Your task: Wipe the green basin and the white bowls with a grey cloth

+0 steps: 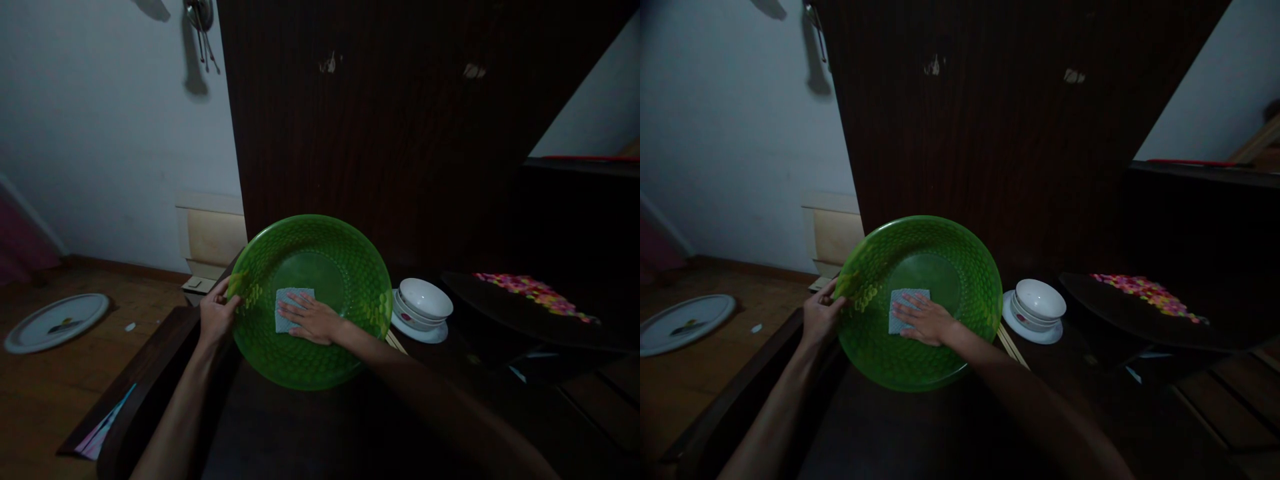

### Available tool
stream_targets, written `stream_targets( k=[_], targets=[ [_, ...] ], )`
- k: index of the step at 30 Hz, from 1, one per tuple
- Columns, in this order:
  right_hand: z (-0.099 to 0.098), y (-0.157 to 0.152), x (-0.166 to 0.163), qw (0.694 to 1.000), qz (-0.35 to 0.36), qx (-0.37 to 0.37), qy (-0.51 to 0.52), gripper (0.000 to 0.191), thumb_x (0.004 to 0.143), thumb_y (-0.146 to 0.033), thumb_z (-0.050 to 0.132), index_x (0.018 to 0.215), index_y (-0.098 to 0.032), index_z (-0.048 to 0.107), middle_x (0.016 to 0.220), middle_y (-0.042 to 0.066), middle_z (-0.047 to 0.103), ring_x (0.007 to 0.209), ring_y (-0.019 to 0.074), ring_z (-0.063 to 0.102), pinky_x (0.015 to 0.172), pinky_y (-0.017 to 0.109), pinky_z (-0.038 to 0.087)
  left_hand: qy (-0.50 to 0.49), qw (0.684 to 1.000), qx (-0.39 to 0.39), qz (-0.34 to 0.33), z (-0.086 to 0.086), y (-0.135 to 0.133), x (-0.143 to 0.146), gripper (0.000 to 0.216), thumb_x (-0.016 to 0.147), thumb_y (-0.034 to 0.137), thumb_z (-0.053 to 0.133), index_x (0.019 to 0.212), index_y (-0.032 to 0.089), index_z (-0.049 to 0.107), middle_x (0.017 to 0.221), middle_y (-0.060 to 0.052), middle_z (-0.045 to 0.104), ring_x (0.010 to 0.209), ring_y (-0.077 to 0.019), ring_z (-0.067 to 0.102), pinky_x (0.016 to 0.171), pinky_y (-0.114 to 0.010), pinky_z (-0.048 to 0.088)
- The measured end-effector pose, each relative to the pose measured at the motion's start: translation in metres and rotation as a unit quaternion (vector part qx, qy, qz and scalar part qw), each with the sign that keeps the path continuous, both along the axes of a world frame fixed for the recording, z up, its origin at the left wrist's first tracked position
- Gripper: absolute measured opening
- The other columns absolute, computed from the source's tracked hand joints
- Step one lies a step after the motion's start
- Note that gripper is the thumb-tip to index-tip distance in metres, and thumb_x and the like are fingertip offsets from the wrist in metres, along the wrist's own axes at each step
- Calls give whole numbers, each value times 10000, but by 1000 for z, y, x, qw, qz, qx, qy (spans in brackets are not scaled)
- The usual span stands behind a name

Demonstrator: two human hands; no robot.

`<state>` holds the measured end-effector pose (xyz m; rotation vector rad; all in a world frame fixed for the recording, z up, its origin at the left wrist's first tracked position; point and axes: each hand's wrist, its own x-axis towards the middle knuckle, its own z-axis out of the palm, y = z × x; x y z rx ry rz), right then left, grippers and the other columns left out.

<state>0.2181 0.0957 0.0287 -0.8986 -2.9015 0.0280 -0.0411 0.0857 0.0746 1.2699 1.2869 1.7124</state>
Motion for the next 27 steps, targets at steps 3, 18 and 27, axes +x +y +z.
stream_targets(
  k=[3, 18, 27],
  targets=[
    [9, 11, 3, 999, -49, 11, 8, 607, 1057, -503, 330, 1585, -208, 282, 1665, 38, 224, 1559, 242, 42, 1273, 469, 91, 16, 1000, 4, 6, 0, 0, 0, 513, 536, 270, 661, 1024, 131, 745, 814, -43, 771, 665, -222, 696, 542, -265, 550],
    [42, 53, 43, 975, -221, 25, 26, 717, 1037, -552, 121, 1611, -124, 145, 1688, 74, 74, 1552, 293, -34, 1265, 522, 53, 69, 997, 39, 2, -1, -1, -2, 466, 587, 332, 688, 1014, 146, 681, 1008, -85, 758, 975, -291, 709, 892, -386, 571],
    [28, 44, 42, 975, -221, -3, -4, 823, 1004, -639, 188, 1611, -92, 90, 1679, 109, -43, 1527, 347, -132, 1250, 560, 10, 66, 997, 31, -11, 0, -4, 3, 522, 584, 348, 755, 1048, 136, 645, 958, -83, 739, 872, -260, 716, 813, -364, 583]
  ],
)
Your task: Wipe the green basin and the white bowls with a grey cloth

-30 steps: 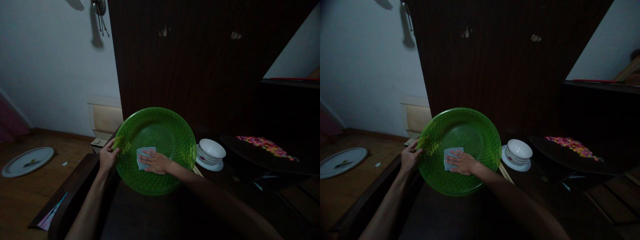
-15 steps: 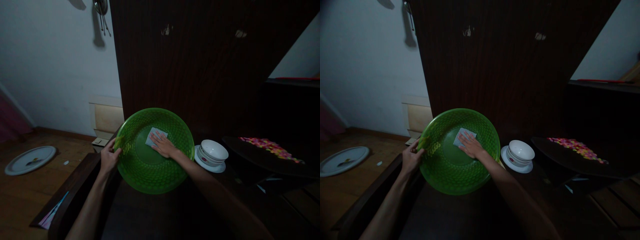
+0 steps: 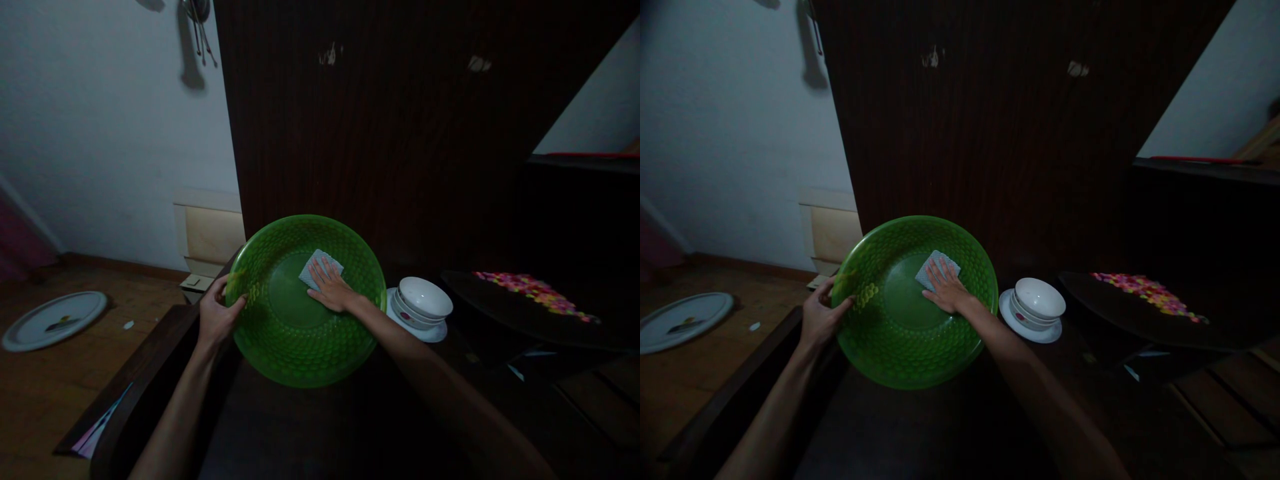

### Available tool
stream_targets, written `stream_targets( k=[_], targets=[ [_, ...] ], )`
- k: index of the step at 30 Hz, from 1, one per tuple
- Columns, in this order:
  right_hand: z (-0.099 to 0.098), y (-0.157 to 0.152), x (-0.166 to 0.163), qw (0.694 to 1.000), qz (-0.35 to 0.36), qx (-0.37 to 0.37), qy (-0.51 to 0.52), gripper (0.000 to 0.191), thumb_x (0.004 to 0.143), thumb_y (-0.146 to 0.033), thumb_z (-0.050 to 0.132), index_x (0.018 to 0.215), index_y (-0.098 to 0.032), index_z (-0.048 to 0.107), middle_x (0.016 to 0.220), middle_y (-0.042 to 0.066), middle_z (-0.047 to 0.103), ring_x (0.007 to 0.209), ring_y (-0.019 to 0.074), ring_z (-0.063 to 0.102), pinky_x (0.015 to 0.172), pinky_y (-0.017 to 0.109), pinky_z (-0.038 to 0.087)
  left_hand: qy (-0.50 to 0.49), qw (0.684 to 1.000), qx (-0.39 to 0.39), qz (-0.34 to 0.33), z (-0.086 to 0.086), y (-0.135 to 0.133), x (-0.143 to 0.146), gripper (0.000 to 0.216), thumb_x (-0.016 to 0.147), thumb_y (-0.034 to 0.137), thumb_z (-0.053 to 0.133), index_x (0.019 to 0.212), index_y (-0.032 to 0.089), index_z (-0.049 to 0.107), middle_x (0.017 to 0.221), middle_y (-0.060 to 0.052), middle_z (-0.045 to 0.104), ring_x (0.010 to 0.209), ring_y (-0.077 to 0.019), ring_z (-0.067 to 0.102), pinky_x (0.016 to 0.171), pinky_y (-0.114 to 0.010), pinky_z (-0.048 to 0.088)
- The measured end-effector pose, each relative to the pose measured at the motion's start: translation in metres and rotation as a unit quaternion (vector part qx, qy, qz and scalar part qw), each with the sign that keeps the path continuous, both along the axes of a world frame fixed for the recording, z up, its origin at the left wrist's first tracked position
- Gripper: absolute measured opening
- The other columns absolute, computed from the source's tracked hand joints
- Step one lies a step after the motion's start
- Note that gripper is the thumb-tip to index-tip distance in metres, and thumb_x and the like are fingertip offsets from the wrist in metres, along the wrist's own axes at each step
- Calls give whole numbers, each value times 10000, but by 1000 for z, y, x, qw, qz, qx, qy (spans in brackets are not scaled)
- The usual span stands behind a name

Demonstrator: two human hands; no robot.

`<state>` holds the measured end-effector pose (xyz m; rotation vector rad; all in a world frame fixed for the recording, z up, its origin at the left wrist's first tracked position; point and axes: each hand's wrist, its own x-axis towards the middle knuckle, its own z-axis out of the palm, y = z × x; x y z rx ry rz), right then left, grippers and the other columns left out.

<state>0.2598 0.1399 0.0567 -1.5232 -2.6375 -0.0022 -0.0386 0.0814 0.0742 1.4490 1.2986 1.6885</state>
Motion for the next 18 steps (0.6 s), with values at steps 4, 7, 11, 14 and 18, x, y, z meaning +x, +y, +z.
stream_targets(
  k=[4, 7, 11, 14, 18],
  targets=[
    [-7, -11, -4, 1000, 18, -21, -14, 833, 1003, -634, 258, 1609, -86, 97, 1674, 136, -57, 1520, 362, -148, 1243, 571, 5, -2, 1000, 5, 8, 0, -1, 2, 506, 618, 382, 762, 1048, 141, 650, 984, -87, 742, 891, -259, 717, 822, -364, 581],
    [-10, -23, -10, 998, 40, -37, -22, 812, 1009, -616, 285, 1611, -105, 96, 1677, 130, -44, 1524, 358, -137, 1242, 574, 10, 3, 1000, 17, 25, 1, -2, 4, 478, 629, 388, 739, 1031, 140, 664, 980, -90, 748, 898, -264, 717, 823, -363, 582],
    [-15, -41, -24, 995, 78, -61, -24, 785, 1014, -608, 301, 1613, -137, 113, 1682, 111, 9, 1538, 335, -88, 1250, 551, 39, 9, 999, 26, 37, 0, -3, 6, 477, 635, 381, 711, 1044, 140, 672, 994, -93, 751, 914, -272, 719, 840, -372, 583],
    [-15, -51, -34, 989, 109, -97, -11, 769, 1020, -599, 310, 1611, -139, 135, 1682, 107, 31, 1539, 326, -86, 1254, 541, 32, 12, 999, 29, 41, -2, -1, 5, 481, 636, 379, 704, 1053, 142, 670, 1002, -93, 751, 936, -277, 720, 865, -381, 581],
    [-10, -59, -42, 976, 141, -163, 7, 737, 1032, -580, 299, 1609, -149, 142, 1679, 96, 27, 1538, 312, -97, 1255, 547, 8, 10, 999, 28, 41, -6, 2, 3, 487, 624, 378, 708, 1048, 142, 669, 1001, -91, 751, 956, -285, 717, 885, -394, 579]
  ],
)
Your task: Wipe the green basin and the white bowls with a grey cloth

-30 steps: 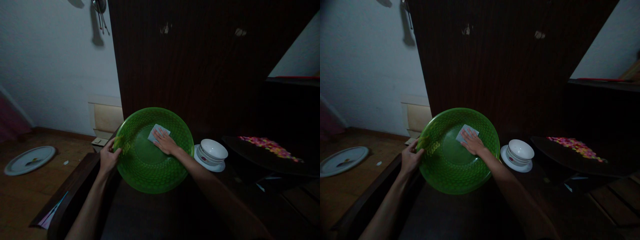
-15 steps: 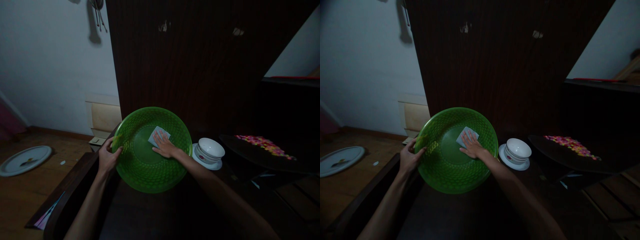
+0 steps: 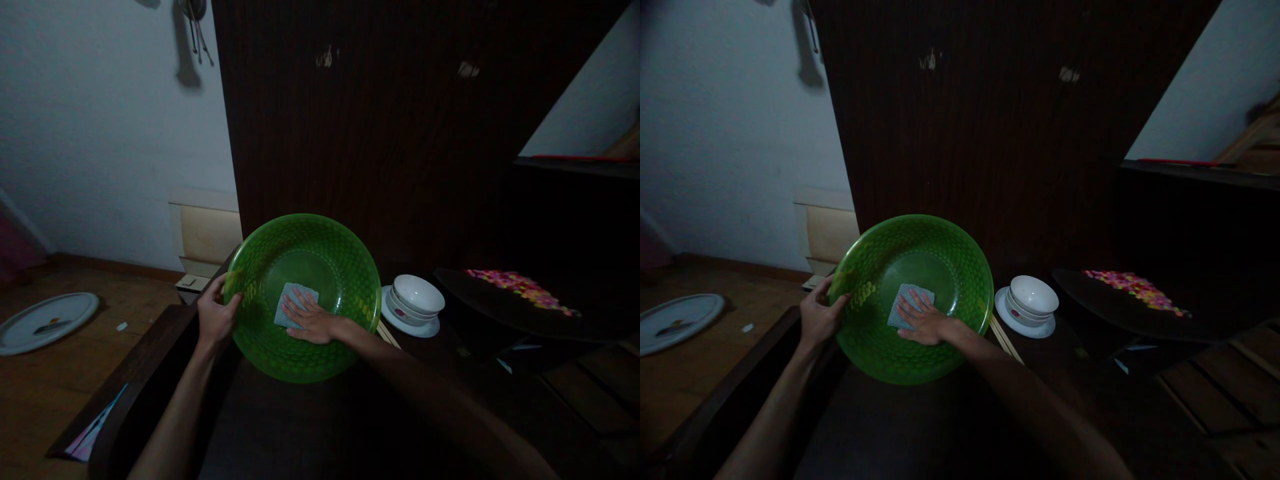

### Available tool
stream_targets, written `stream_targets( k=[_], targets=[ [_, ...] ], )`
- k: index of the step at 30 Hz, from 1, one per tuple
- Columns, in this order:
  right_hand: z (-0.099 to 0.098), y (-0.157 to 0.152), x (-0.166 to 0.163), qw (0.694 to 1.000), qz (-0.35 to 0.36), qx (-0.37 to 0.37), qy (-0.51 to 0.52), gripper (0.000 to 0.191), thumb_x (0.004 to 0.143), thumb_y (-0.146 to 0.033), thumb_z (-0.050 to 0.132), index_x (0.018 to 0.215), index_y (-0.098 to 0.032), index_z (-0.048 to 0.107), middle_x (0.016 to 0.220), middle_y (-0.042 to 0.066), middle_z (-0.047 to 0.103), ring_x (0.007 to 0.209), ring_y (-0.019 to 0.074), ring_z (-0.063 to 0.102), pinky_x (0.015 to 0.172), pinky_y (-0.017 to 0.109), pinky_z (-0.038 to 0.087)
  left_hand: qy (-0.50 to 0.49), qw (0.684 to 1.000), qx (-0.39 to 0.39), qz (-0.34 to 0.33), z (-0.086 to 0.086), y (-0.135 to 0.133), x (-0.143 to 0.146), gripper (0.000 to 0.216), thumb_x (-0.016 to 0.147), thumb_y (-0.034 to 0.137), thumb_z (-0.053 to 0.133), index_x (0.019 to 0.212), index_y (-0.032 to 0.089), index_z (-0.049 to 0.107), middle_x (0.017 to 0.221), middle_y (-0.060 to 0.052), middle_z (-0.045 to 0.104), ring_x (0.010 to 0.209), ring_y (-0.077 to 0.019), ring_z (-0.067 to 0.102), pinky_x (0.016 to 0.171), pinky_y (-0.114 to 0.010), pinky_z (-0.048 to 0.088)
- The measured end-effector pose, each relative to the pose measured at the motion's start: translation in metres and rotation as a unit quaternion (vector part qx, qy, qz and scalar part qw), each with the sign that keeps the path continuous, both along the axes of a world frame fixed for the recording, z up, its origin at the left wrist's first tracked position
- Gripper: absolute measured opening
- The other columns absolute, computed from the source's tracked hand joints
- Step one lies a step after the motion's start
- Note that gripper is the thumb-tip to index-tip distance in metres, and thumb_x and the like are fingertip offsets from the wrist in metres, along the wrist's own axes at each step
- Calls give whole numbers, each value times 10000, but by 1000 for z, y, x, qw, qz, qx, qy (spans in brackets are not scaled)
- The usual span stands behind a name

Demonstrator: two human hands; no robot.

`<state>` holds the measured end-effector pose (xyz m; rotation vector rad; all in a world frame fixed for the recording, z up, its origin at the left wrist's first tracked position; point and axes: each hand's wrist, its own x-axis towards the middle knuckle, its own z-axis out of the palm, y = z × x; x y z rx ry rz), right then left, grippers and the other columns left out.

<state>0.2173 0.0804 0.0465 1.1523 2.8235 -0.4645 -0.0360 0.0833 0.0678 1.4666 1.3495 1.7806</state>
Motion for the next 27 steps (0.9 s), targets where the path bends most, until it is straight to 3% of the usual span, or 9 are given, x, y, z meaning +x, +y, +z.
stream_targets(
  k=[8, 16, 20, 27],
  targets=[
    [-4, -14, -8, 996, 59, -71, 1, 648, 1044, -535, 326, 1593, -207, 220, 1672, 48, 135, 1541, 283, -44, 1264, 535, 61, -19, 1000, -9, 5, -1, 1, 0, 519, 609, 374, 715, 1065, 129, 683, 1013, -97, 760, 951, -288, 718, 895, -406, 576],
    [-2, -16, 17, 994, 69, -77, -39, 600, 1053, -505, 291, 1579, -217, 262, 1650, 27, 209, 1544, 248, 69, 1271, 495, 132, -11, 1000, -5, 14, -1, 3, -2, 504, 608, 344, 704, 1064, 127, 714, 1041, -97, 775, 974, -288, 723, 918, -411, 578],
    [-1, -15, 36, 997, 39, -36, -50, 562, 1045, -485, 334, 1564, -267, 324, 1642, -7, 252, 1549, 239, 84, 1270, 498, 116, 0, 1000, -8, 13, 1, 3, -3, 510, 599, 336, 704, 1064, 129, 724, 1037, -92, 779, 958, -288, 727, 902, -407, 588],
    [6, 2, 65, 992, -91, 71, -47, 662, 1017, -517, 368, 1591, -204, 266, 1674, 35, 149, 1552, 305, 22, 1255, 531, 125, 13, 1000, -9, 11, 0, 3, -5, 525, 611, 347, 703, 1083, 121, 727, 1059, -94, 777, 999, -300, 722, 954, -426, 564]
  ],
)
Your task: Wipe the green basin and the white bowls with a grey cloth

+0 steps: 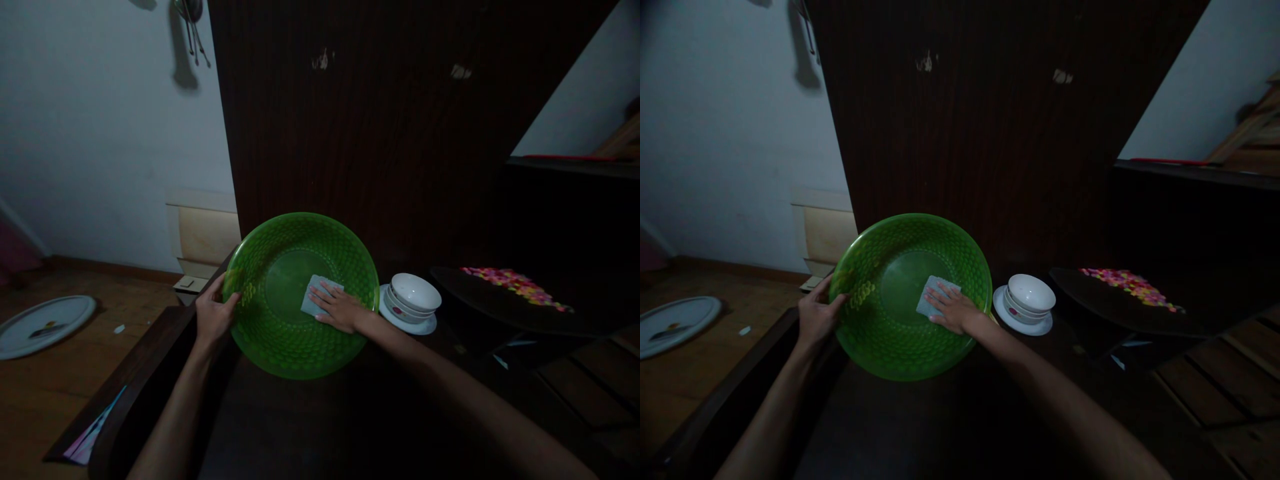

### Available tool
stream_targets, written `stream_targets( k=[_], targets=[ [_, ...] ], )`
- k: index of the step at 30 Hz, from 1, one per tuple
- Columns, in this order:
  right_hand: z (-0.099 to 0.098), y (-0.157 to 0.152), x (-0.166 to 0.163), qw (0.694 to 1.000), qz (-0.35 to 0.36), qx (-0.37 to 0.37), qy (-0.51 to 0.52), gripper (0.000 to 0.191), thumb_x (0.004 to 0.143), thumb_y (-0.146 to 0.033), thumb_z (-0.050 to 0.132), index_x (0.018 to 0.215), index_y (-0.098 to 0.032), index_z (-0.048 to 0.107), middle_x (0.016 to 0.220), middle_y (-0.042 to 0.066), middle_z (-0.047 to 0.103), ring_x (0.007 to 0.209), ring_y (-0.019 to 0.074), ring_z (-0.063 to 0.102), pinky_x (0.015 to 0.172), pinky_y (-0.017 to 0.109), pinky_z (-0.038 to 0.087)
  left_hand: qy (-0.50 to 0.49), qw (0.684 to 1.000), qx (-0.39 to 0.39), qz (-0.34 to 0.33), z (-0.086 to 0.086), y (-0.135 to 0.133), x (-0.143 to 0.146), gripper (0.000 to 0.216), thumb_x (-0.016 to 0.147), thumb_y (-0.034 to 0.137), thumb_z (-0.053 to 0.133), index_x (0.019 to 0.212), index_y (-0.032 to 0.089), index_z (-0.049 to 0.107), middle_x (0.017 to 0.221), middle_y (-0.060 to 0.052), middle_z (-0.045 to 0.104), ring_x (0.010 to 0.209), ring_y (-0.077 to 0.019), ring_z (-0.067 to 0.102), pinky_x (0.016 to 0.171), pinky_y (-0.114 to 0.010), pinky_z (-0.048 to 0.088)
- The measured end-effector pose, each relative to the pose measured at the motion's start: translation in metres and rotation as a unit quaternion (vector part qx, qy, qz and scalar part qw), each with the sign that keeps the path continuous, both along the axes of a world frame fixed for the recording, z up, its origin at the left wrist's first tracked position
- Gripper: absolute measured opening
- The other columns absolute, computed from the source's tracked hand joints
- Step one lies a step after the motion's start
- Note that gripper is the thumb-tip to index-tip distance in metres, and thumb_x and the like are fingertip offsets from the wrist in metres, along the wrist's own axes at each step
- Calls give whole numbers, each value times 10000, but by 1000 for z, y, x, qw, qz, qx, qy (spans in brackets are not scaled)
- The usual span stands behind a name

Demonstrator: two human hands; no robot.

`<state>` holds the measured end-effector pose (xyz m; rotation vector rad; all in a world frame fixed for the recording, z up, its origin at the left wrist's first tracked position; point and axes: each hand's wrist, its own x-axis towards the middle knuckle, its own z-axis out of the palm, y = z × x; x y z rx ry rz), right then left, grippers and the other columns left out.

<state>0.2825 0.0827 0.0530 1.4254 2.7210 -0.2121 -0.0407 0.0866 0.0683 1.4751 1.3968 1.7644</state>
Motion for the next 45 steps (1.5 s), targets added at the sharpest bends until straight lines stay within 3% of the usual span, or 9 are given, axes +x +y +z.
stream_targets(
  k=[6, 12, 24, 29, 33, 37, 41, 45],
  targets=[
    [9, 24, 0, 992, -106, 64, 5, 762, 992, -579, 333, 1609, -154, 197, 1685, 55, 108, 1552, 312, -15, 1264, 507, 91, 24, 1000, 13, 7, -2, 0, -1, 526, 623, 379, 708, 1083, 123, 724, 1030, -95, 778, 963, -294, 724, 893, -405, 588],
    [2, 34, -10, 981, -173, 89, 2, 876, 964, -640, 311, 1605, -66, 150, 1682, 115, 49, 1545, 325, -86, 1254, 544, 46, 19, 1000, 21, 7, 2, -4, 4, 493, 642, 371, 685, 1081, 149, 717, 1021, -79, 779, 968, -292, 726, 903, -406, 589],
    [-31, 5, -23, 975, -220, 10, -39, 1159, 799, -861, 390, 1596, -46, 184, 1670, 183, 43, 1522, 410, -92, 1224, 619, 10, -12, 1000, 13, 13, 1, -5, 8, 535, 625, 372, 701, 1098, 123, 704, 1061, -106, 772, 1004, -308, 726, 943, -426, 576],
    [-25, -21, -48, 969, -230, -57, -64, 1221, 768, -886, 410, 1572, 13, 218, 1651, 244, 50, 1506, 464, -74, 1194, 678, 41, -21, 999, 21, 14, 3, -6, 11, 504, 628, 365, 693, 1076, 134, 710, 1056, -94, 775, 994, -299, 727, 924, -408, 584],
    [0, -47, -70, 956, -218, -174, -88, 1183, 829, -868, 295, 1574, 31, 101, 1648, 247, -68, 1498, 440, -145, 1207, 622, -13, -27, 999, 21, 19, 3, -6, 12, 513, 619, 353, 685, 1073, 116, 711, 1056, -107, 774, 994, -303, 727, 931, -417, 580],
    [20, -64, -83, 943, -192, -266, -61, 1096, 866, -851, 216, 1596, -47, 66, 1660, 195, -113, 1507, 401, -151, 1218, 577, -28, -27, 999, 25, 25, 2, -6, 14, 505, 632, 353, 669, 1082, 127, 712, 1062, -95, 774, 996, -292, 725, 930, -406, 577],
    [25, -65, -89, 938, -126, -323, -23, 1028, 879, -842, 191, 1610, -133, 54, 1670, 163, -104, 1513, 385, -133, 1220, 593, 13, -39, 999, 22, 26, 4, -8, 16, 491, 634, 347, 669, 1069, 127, 719, 1057, -98, 779, 984, -284, 728, 916, -388, 578],
    [26, -62, -99, 939, -62, -336, 32, 954, 935, -766, 191, 1602, -113, -5, 1664, 191, -96, 1509, 380, -149, 1214, 617, 20, -44, 999, 10, 31, 6, -9, 17, 473, 632, 341, 666, 1051, 130, 724, 1049, -96, 779, 992, -284, 725, 927, -383, 568]
  ],
)
